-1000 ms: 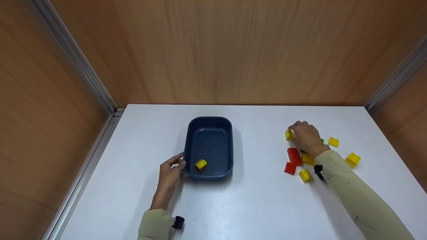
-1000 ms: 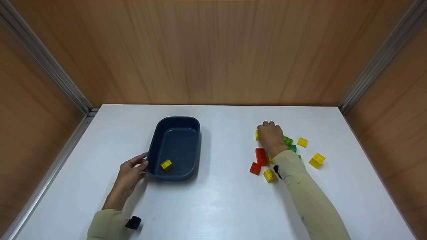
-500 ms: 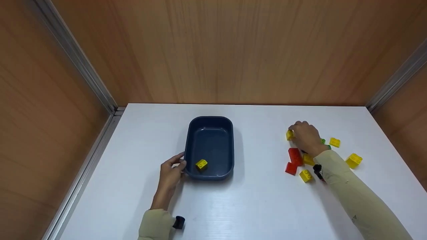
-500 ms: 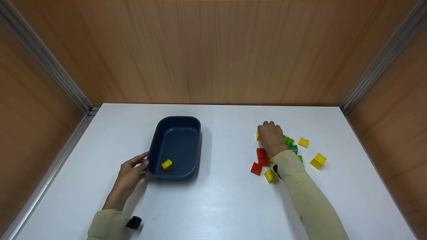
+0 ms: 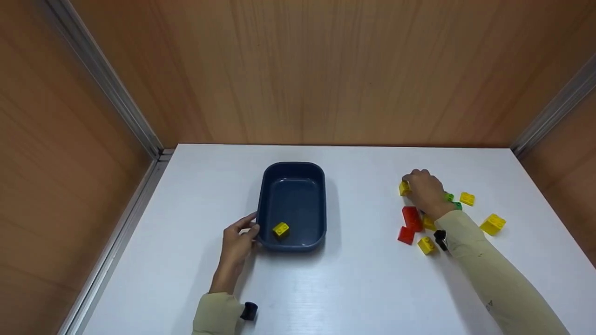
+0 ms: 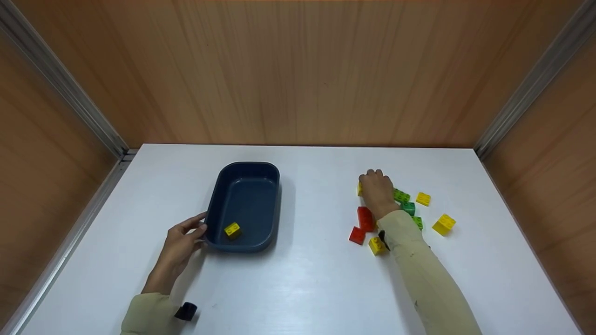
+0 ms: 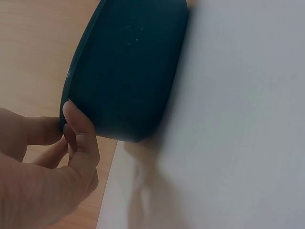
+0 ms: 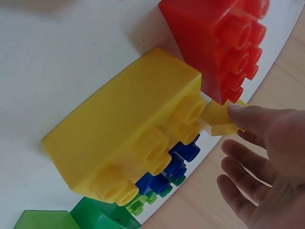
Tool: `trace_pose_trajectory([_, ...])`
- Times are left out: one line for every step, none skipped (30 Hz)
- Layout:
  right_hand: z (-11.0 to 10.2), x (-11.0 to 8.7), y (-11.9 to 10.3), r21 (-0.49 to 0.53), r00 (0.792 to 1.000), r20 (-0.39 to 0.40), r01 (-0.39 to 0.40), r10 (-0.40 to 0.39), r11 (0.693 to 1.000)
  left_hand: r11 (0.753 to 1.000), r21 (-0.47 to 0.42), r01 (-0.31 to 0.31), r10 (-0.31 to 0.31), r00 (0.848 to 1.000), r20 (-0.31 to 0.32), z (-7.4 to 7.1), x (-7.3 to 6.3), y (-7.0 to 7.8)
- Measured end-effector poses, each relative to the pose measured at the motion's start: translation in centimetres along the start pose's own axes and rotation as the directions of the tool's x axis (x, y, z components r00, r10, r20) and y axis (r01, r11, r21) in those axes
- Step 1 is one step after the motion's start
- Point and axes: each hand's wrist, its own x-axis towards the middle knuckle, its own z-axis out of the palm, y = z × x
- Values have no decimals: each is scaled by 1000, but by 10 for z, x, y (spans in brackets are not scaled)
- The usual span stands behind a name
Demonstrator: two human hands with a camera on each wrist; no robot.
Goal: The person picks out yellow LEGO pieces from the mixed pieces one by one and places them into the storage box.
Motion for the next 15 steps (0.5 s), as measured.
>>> trace_pose_trajectory([0, 0, 0, -5, 1000, -1, 1, -1, 1000, 1000, -1, -1, 1, 1000, 1, 0, 0, 0])
trace_pose_trajectory([0, 0, 0, -7, 1000, -1, 1, -1, 1000, 1000, 0, -2, 2, 1000, 2, 0, 0, 1])
trace_pose_trajectory([0, 0, 0, -11, 1000, -2, 2, -2, 1000, 1000, -1, -4, 4, 1000, 4, 0, 0, 1])
trace_pose_trajectory([-1, 1, 0, -14, 1000, -1, 2, -2, 1000, 1000, -2, -5, 5, 1000, 5, -1, 0, 1])
trace_pose_trajectory([-1, 1, 1, -10, 1000, 1, -2, 2, 1000, 1000, -1, -2, 2, 1000, 4, -1, 0, 1])
trace_pose_trajectory([-2, 0, 0, -6, 1000, 3, -3, 3, 1000, 1000, 1, 1, -1, 1000, 3, -1, 0, 1])
trace_pose_trajectory([-3, 0, 0, -3, 1000, 5, -3, 3, 1000, 1000, 2, 4, -4, 1000, 2, -1, -1, 1])
trace_pose_trajectory([-3, 0, 0, 0, 1000, 6, -3, 3, 1000, 1000, 1, 7, -7, 1000, 1, -1, -1, 1])
trace_pose_trajectory([-4, -1, 0, 1, 1000, 6, -2, 2, 1000, 1000, 0, 9, -9, 1000, 2, -1, -1, 0])
trace_pose_trajectory([-5, -1, 0, 4, 1000, 5, -4, 4, 1000, 1000, -2, 10, -10, 1000, 3, -1, -1, 0])
trace_pose_trajectory([-6, -2, -1, 8, 1000, 2, -6, 6, 1000, 1000, -3, 12, -12, 1000, 4, 0, -1, 0])
trace_pose_trajectory([-8, -2, -1, 9, 1000, -5, -6, 6, 1000, 1000, -4, 13, -13, 1000, 6, 0, -2, 0])
trace_pose_trajectory([-10, -3, -2, 10, 1000, -13, -3, 4, 1000, 1000, -7, 14, -14, 1000, 7, 0, -2, 1])
trace_pose_trajectory([-11, -3, -2, 12, 1000, -22, -2, 2, 1000, 1000, -7, 15, -15, 1000, 8, 0, -2, 0])
trace_pose_trajectory([-13, -3, -3, 15, 1000, -27, 2, -2, 1000, 1000, -9, 18, -18, 1000, 7, 0, -2, 0])
